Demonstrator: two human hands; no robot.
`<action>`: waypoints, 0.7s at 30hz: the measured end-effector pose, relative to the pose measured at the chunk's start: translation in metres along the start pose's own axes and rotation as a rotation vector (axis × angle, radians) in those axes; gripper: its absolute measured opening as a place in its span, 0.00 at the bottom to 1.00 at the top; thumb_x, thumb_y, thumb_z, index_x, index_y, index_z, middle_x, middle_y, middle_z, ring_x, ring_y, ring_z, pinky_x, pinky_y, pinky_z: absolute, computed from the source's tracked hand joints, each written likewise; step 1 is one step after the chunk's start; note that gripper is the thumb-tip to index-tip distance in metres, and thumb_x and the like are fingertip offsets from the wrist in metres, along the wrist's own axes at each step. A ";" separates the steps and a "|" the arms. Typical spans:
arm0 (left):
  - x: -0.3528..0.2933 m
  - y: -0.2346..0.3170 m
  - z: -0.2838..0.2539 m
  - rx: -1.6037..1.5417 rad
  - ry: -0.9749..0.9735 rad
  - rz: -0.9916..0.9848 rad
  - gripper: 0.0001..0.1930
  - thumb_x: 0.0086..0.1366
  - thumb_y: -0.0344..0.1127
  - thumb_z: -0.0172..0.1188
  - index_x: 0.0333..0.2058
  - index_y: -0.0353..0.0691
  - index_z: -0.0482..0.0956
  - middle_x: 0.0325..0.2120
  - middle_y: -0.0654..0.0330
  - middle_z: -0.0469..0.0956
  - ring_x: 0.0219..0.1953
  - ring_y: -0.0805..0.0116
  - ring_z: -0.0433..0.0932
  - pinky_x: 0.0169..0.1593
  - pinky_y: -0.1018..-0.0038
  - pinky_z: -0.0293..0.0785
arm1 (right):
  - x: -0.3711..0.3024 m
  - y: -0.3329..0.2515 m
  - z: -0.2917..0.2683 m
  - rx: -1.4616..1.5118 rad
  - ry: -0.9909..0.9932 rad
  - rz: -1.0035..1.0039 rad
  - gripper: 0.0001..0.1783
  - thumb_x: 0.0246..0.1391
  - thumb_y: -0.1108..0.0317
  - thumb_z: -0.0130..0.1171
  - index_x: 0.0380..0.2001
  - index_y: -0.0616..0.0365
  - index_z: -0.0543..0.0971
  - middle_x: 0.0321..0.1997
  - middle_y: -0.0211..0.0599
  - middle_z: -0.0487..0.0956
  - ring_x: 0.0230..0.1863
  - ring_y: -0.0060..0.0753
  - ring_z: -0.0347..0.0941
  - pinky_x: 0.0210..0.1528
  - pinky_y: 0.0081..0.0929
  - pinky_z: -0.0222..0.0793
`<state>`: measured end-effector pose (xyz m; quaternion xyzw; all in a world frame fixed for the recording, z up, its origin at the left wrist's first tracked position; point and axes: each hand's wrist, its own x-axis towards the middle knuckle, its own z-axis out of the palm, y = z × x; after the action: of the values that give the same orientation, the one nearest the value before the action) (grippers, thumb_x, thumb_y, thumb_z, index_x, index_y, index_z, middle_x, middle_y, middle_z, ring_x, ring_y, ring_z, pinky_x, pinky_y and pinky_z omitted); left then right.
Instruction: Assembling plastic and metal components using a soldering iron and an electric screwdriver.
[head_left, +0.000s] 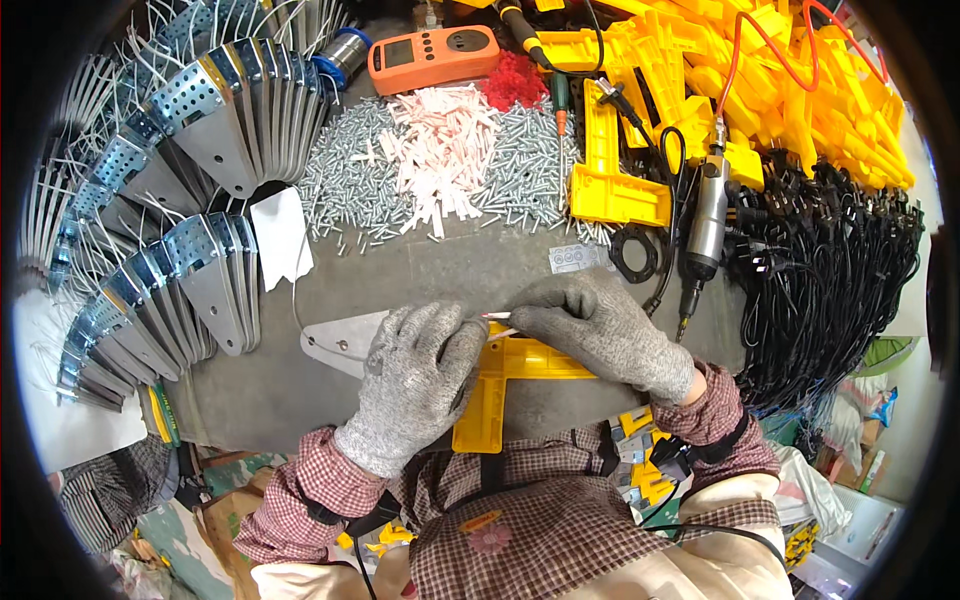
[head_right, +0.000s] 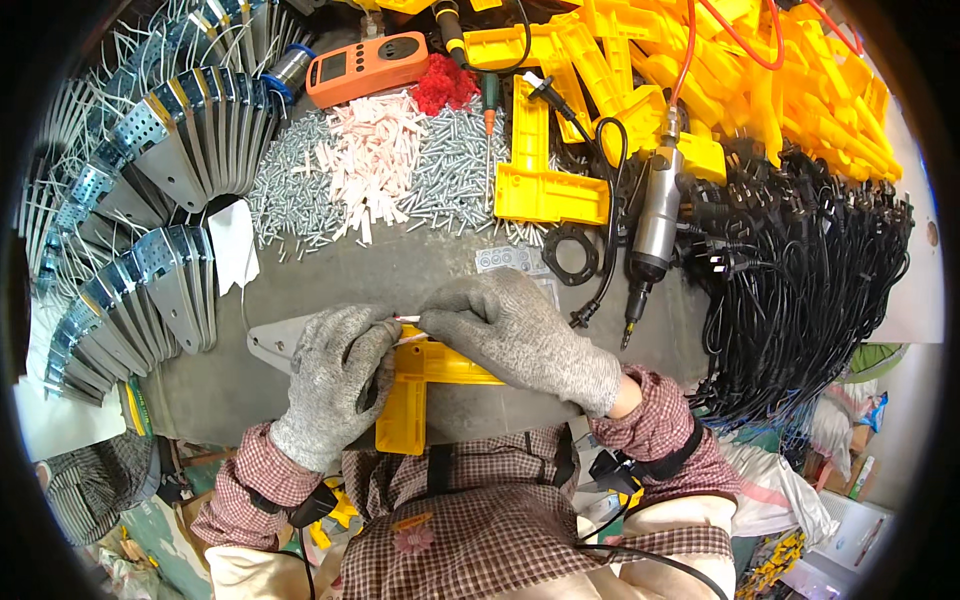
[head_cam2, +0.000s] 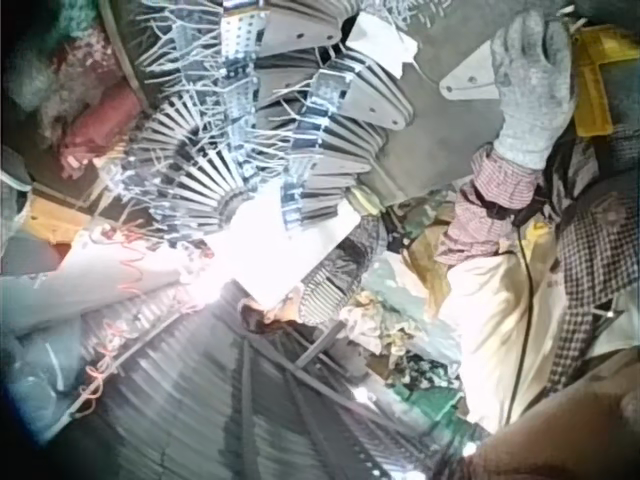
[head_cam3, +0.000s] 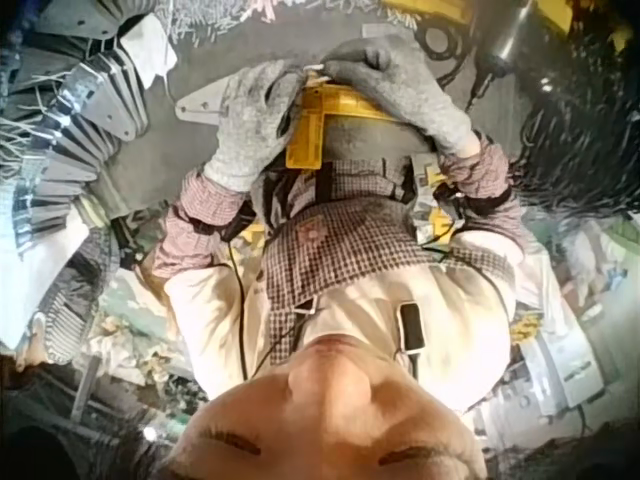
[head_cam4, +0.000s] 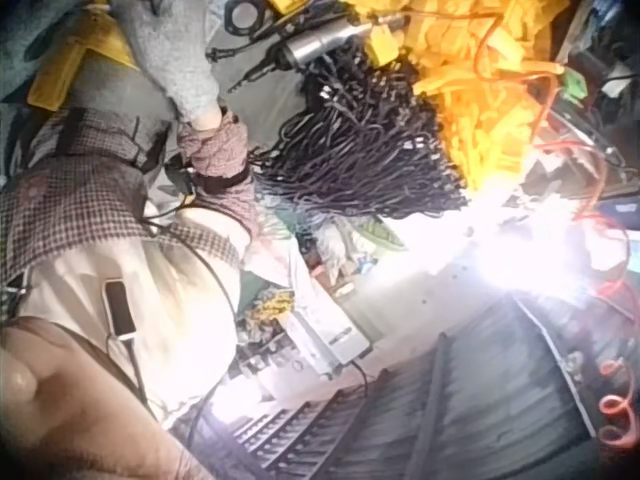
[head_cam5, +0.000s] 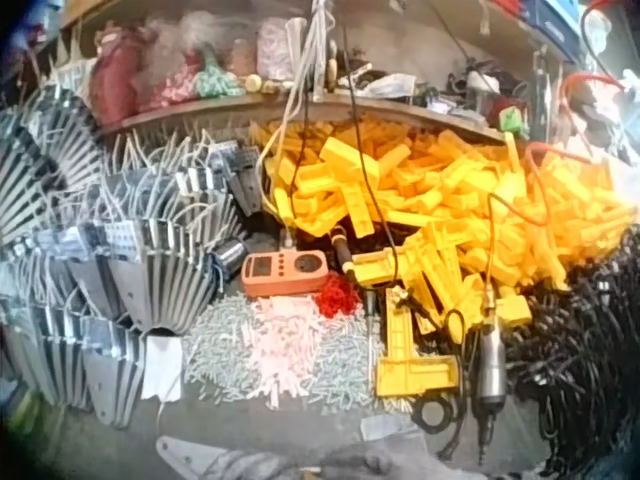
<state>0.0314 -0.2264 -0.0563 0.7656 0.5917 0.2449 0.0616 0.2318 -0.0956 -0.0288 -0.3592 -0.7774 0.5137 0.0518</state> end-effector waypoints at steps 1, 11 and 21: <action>0.002 0.001 -0.002 0.029 -0.009 -0.002 0.21 0.52 0.33 0.64 0.47 0.39 0.79 0.50 0.54 0.75 0.55 0.51 0.74 0.57 0.53 0.70 | 0.002 -0.003 -0.002 -0.012 -0.030 -0.008 0.12 0.64 0.66 0.59 0.38 0.64 0.84 0.30 0.34 0.82 0.31 0.15 0.73 0.35 0.23 0.71; 0.002 0.033 -0.025 0.132 -0.136 -0.011 0.16 0.49 0.32 0.65 0.39 0.41 0.80 0.44 0.58 0.78 0.56 0.55 0.73 0.65 0.41 0.56 | 0.029 0.023 0.004 -0.238 0.265 -0.216 0.14 0.61 0.58 0.57 0.35 0.60 0.77 0.29 0.56 0.78 0.34 0.61 0.78 0.35 0.53 0.73; 0.021 0.013 -0.006 0.015 -0.132 -0.013 0.15 0.45 0.27 0.69 0.34 0.44 0.78 0.40 0.58 0.79 0.51 0.48 0.73 0.60 0.48 0.61 | 0.035 0.029 0.006 -0.279 0.299 -0.293 0.11 0.62 0.63 0.59 0.33 0.62 0.78 0.27 0.47 0.78 0.32 0.51 0.80 0.33 0.40 0.71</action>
<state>0.0440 -0.2117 -0.0395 0.7767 0.5930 0.1892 0.0961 0.2180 -0.0726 -0.0660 -0.3182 -0.8684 0.3295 0.1899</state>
